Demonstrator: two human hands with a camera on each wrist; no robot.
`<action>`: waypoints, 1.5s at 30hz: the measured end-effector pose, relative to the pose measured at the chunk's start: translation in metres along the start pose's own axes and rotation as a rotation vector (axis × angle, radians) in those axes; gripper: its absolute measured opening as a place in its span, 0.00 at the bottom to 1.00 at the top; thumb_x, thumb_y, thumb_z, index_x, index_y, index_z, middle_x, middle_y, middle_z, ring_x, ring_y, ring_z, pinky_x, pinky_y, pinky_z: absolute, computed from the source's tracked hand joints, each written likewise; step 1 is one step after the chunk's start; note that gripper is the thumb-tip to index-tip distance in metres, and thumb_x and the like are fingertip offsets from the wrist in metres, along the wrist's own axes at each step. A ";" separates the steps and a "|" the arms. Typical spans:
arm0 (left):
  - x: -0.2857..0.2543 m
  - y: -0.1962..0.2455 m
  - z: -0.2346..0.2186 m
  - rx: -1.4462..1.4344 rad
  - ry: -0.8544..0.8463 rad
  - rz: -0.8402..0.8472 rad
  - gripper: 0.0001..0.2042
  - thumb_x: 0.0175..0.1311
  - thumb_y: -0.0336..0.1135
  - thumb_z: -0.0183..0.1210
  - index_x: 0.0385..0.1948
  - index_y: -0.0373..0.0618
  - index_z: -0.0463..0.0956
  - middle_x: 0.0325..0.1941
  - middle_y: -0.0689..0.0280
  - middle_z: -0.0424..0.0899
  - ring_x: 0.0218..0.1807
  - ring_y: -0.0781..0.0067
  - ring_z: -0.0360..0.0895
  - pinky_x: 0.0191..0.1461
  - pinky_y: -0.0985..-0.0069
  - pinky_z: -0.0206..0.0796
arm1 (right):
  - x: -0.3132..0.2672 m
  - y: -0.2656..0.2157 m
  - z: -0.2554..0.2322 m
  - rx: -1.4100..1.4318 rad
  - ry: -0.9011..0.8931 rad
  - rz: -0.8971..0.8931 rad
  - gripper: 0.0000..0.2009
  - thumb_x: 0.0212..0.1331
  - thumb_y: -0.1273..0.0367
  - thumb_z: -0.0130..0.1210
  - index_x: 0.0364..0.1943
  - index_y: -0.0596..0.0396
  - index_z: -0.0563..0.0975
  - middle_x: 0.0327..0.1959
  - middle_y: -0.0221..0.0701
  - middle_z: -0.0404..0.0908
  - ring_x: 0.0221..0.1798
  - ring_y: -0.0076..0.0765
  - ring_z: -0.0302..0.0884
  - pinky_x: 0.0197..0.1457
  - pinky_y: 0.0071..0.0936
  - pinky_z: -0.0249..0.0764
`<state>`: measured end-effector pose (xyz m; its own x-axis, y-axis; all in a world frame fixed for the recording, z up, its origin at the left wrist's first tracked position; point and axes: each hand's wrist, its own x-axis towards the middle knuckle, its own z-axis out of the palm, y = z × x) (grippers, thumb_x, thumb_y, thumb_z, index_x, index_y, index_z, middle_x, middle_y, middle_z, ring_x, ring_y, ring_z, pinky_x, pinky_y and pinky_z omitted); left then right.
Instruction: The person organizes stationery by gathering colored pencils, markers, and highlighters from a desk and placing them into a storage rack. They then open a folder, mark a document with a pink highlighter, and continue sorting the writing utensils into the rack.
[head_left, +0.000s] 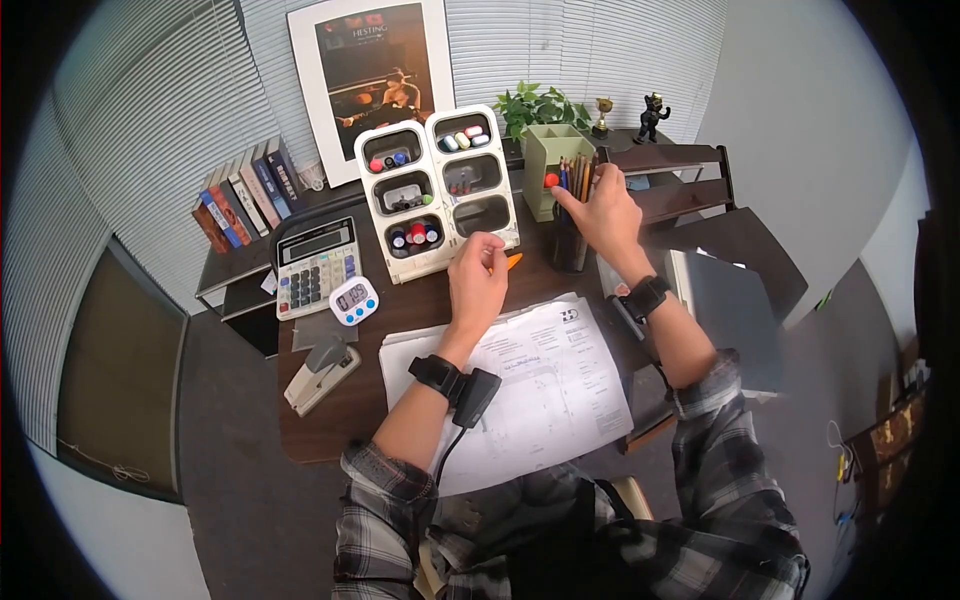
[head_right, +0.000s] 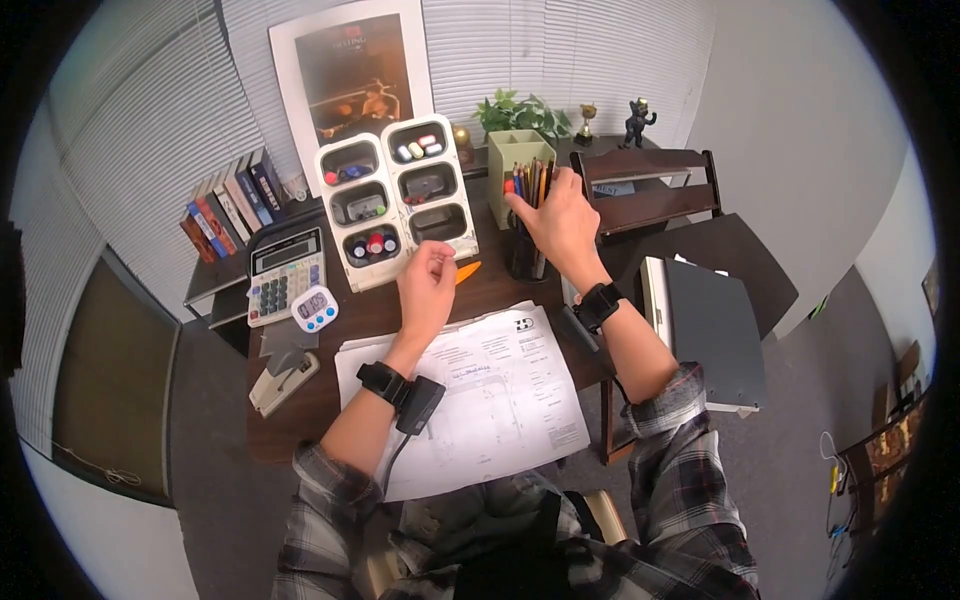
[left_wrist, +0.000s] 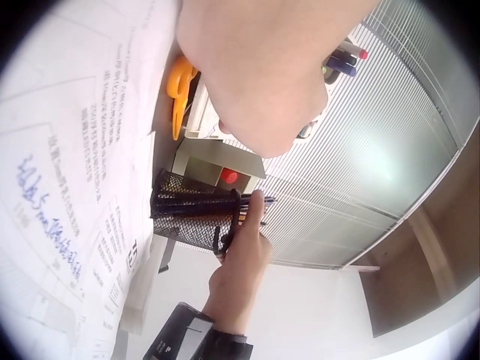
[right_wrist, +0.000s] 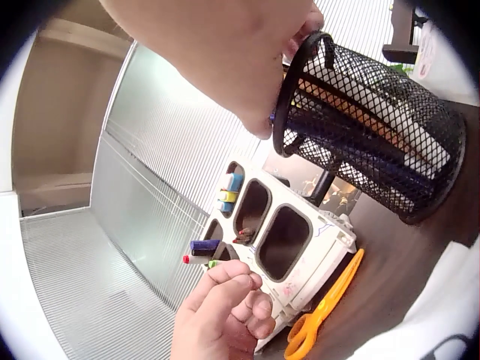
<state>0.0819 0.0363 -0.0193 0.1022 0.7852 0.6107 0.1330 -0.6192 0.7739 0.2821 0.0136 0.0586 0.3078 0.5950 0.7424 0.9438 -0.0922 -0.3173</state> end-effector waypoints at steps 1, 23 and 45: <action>0.000 0.000 0.000 0.004 0.004 0.016 0.03 0.64 0.23 0.57 0.37 0.38 0.76 0.28 0.64 0.80 0.25 0.80 0.76 0.29 0.80 0.68 | 0.000 -0.001 0.001 0.000 0.000 -0.001 0.34 0.51 0.47 0.68 0.48 0.62 0.68 0.43 0.46 0.77 0.40 0.53 0.82 0.36 0.45 0.78; 0.000 -0.003 0.001 0.016 0.008 0.059 0.03 0.63 0.22 0.58 0.35 0.38 0.76 0.26 0.64 0.80 0.23 0.79 0.75 0.28 0.78 0.68 | 0.015 0.001 0.014 -0.071 -0.016 -0.028 0.24 0.54 0.51 0.63 0.35 0.62 0.78 0.37 0.45 0.78 0.37 0.54 0.82 0.37 0.45 0.78; 0.004 -0.005 -0.001 -0.057 0.003 -0.020 0.03 0.66 0.26 0.57 0.38 0.39 0.76 0.29 0.65 0.81 0.27 0.80 0.78 0.30 0.80 0.68 | 0.051 -0.022 -0.041 0.660 0.468 0.013 0.12 0.63 0.65 0.59 0.32 0.61 0.73 0.20 0.34 0.77 0.23 0.28 0.72 0.30 0.29 0.70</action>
<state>0.0811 0.0426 -0.0205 0.0969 0.7975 0.5955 0.0790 -0.6026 0.7941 0.2818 0.0137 0.1278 0.4747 0.1876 0.8599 0.7190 0.4808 -0.5018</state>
